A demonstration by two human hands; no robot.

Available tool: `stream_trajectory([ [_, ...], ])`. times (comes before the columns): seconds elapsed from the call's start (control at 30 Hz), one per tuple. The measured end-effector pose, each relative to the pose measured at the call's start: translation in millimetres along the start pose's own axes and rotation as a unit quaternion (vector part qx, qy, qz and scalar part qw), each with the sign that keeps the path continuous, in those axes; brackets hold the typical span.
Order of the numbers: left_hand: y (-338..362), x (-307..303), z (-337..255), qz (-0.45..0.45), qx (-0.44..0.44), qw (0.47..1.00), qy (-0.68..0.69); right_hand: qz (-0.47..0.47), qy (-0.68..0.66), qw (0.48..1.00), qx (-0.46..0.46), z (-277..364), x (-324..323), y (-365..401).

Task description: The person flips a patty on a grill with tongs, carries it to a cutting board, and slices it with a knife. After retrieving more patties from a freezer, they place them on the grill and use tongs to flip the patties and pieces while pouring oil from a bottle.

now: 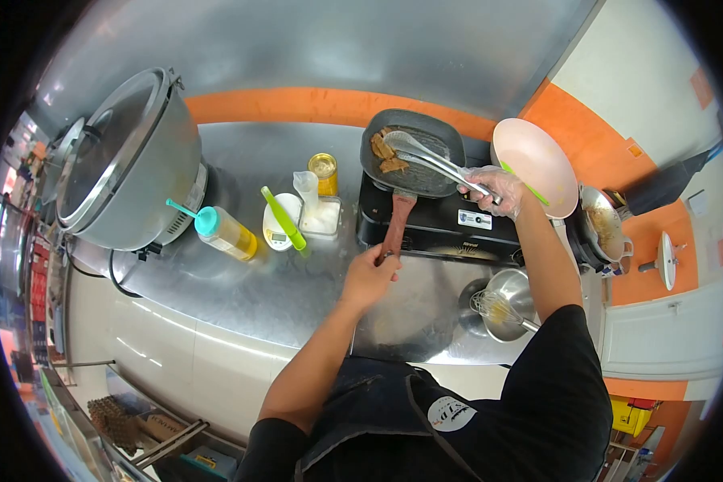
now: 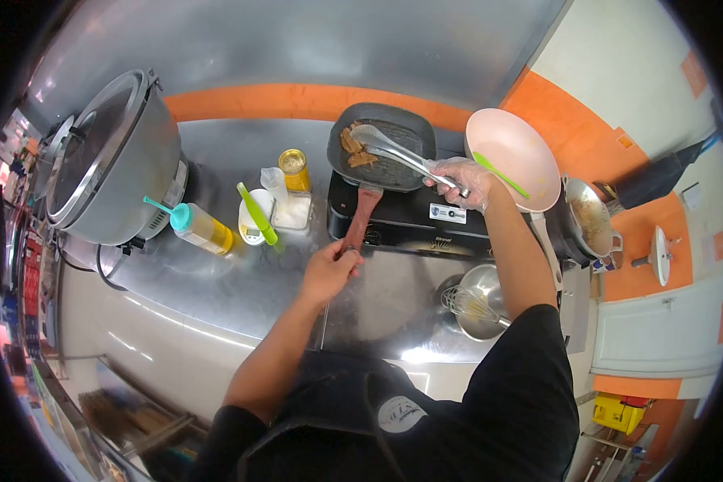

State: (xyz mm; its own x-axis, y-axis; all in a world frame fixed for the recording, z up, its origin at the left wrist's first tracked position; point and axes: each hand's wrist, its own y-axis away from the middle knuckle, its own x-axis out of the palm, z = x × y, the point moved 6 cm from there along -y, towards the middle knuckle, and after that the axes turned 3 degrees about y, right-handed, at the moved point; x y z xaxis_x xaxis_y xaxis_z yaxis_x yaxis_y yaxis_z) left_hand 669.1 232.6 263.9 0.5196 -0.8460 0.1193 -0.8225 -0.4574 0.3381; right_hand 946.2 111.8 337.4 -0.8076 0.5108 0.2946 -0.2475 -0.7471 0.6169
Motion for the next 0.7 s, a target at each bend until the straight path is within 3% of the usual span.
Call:
stream_trajectory([
  [0.17, 2, -20, -6, -0.007, -0.031, 0.999, 0.036, -0.020, 0.038, 0.999, -0.015, 0, 19, -3],
  [0.37, 2, -20, -8, 0.015, -0.026, 0.999, 0.026, -0.116, 0.211, 0.967, -0.084, 15, 56, 7],
  [0.57, 4, -18, -9, 0.012, -0.036, 0.998, 0.046, -0.038, 0.078, 0.992, -0.094, 5, 41, 13],
  [0.7, 4, -18, -10, 0.018, -0.037, 0.999, 0.034, -0.065, 0.065, 0.990, -0.111, 7, 26, 36],
])
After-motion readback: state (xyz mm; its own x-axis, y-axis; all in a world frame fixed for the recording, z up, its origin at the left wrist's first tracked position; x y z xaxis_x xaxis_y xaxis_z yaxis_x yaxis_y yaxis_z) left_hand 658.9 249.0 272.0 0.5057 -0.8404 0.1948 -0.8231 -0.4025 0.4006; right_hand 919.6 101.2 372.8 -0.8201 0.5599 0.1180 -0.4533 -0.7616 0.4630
